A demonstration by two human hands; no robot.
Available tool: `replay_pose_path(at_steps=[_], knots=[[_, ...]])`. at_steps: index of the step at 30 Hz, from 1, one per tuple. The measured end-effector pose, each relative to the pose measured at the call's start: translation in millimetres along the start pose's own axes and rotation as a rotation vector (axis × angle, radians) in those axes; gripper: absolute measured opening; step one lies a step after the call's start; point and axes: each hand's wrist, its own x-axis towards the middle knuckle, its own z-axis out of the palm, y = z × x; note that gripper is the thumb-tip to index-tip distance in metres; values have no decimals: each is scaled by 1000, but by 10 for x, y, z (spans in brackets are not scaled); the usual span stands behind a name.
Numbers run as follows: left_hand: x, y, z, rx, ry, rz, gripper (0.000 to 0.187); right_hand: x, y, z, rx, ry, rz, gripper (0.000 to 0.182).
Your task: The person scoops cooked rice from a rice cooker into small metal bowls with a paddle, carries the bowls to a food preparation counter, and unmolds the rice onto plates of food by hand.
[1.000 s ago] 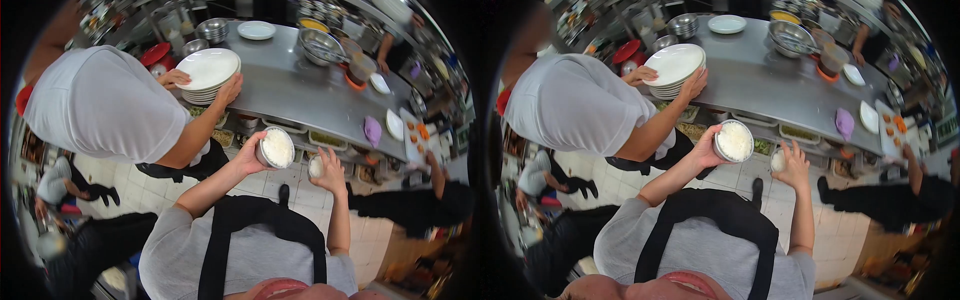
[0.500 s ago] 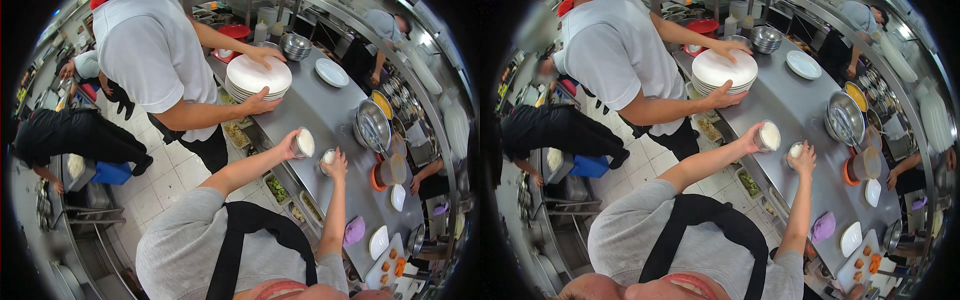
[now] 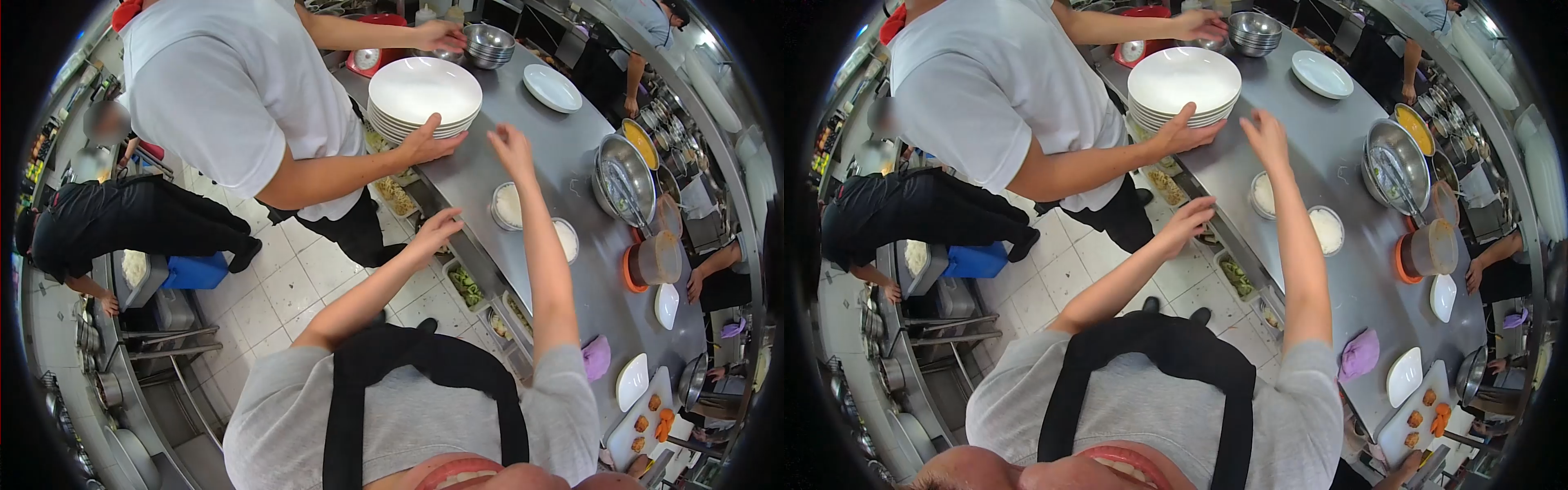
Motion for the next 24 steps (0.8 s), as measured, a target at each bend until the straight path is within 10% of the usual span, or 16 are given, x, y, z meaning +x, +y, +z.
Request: replay_pose_path(at_steps=[7, 11, 18, 24], knots=[[-1102, 83, -654, 202, -29, 276, 42, 1134, 2, 736, -216, -29, 356, 41], [-1420, 103, -945, 5, 100, 116, 39, 1293, -37, 806, -295, 39, 505, 30], [-1152, 379, -983, 204, -144, 178, 41, 1237, -159, 671, -200, 112, 550, 43], [-178, 1101, -527, 175, -315, 665, 47, 1268, -7, 416, -161, 254, 443, 35]])
